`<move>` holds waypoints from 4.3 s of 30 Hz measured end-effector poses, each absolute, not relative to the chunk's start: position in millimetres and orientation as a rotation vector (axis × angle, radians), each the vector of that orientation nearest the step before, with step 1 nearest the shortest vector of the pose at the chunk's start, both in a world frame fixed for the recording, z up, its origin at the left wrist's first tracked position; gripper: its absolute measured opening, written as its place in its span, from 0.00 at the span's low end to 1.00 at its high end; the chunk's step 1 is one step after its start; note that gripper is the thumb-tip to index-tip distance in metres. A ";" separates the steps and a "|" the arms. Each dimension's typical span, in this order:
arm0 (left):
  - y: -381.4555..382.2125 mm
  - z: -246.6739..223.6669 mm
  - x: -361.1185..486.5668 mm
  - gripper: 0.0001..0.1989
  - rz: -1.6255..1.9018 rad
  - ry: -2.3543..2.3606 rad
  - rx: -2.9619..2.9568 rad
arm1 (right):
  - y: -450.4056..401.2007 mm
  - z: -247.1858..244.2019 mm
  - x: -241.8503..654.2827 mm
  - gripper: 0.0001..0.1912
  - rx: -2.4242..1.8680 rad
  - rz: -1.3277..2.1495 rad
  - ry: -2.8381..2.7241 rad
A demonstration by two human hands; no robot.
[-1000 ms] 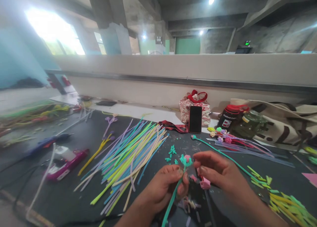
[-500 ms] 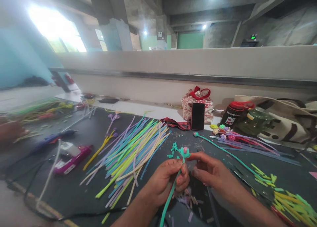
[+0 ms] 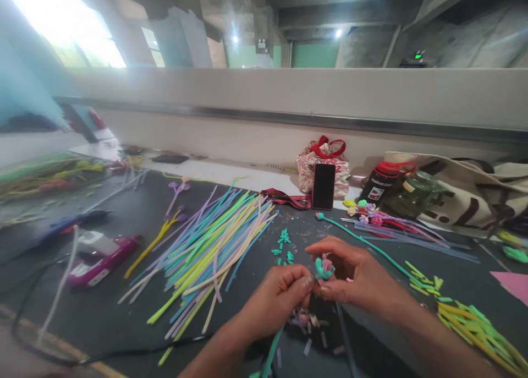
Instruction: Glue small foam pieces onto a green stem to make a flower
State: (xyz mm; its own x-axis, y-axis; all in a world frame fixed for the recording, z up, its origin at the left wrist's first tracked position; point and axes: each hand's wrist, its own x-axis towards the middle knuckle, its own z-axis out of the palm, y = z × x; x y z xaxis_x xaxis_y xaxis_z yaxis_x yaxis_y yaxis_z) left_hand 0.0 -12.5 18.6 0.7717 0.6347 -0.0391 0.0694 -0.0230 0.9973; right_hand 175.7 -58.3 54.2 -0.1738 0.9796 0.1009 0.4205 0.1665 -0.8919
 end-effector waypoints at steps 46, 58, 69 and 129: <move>-10.1 21.2 0.9 0.13 0.787 0.686 0.867 | -60.0 11.1 131.5 0.16 -1.209 1.381 -1.331; -2.2 13.0 -1.2 0.14 0.739 0.688 0.781 | -65.5 13.3 130.7 0.12 -1.259 1.343 -1.463; -3.7 15.6 -2.7 0.15 0.708 0.642 0.842 | -65.8 22.3 133.0 0.12 -1.287 1.172 -1.616; -7.9 18.2 -0.2 0.14 0.593 0.587 1.049 | -56.7 46.3 158.6 0.29 -1.383 1.056 -1.394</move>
State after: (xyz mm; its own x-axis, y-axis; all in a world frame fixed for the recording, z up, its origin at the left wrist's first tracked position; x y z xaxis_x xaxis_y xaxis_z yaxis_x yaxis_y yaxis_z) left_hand -0.2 -7.9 18.2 0.7012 0.6950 -0.1591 -0.1661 0.3762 0.9115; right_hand 158.6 -56.7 46.3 0.0076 0.9998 0.0206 0.2507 0.0180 -0.9679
